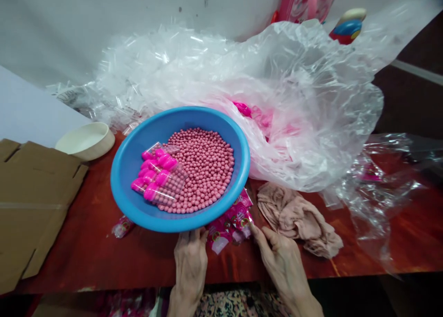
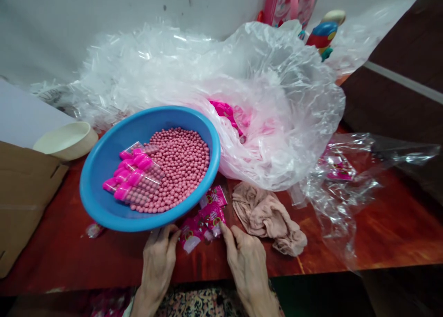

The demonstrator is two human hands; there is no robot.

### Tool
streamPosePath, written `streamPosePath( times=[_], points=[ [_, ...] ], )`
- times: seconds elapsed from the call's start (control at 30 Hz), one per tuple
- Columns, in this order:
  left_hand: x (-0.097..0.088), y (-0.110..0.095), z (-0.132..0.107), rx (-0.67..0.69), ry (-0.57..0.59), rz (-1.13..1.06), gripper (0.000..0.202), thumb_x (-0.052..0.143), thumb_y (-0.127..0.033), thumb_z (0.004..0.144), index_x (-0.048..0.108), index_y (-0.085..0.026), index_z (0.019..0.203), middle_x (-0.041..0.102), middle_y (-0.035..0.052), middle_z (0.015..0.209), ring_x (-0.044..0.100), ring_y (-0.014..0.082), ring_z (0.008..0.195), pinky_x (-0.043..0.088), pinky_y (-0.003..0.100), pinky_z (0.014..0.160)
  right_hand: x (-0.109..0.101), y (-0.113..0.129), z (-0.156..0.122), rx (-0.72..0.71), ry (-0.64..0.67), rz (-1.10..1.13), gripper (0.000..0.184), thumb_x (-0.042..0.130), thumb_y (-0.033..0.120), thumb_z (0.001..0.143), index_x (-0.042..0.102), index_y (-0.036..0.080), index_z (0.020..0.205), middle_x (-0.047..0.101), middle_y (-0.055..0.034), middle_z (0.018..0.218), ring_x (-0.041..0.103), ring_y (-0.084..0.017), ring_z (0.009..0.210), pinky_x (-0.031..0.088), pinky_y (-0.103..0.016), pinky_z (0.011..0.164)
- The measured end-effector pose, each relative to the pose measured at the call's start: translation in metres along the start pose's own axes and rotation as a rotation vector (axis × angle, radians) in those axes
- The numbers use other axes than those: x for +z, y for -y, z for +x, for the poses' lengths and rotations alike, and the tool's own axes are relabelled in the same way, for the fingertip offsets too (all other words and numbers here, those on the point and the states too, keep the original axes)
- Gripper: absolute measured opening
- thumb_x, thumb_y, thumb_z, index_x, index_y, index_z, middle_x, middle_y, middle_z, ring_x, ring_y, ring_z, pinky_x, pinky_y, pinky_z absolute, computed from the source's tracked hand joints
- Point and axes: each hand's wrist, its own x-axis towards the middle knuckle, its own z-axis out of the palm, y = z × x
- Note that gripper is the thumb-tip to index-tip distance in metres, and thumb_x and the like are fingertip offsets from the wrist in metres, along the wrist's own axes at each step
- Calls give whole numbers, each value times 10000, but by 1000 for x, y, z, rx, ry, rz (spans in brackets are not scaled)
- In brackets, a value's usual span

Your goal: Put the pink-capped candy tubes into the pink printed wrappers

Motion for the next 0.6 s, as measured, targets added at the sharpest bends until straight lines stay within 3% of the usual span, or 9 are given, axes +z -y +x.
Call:
streamPosePath(
  times=[0.27,0.5,0.6],
  points=[
    [-26,-4,-8,-268,42,-414,84,741,-258,672,688,-199,642,686,5,615,636,188,595,520,280,588,1,0,0,50,-46,90,607,355,683,889,555,218,555,576,-15,411,536,-155,346,364,-252,394],
    [-12,-25,-11,-470,129,-807,264,828,-198,599,771,-172,856,784,60,835,688,172,767,554,266,723,-3,0,-2,72,-86,202,577,299,562,957,680,146,832,679,-57,515,629,-181,409,460,-242,423],
    [-6,-35,-12,-522,198,-894,259,841,-225,608,782,-150,849,788,83,799,679,165,689,552,253,643,1,1,-2,105,-152,209,522,346,543,944,675,138,913,738,-100,637,687,-210,499,492,-263,482]
  ],
)
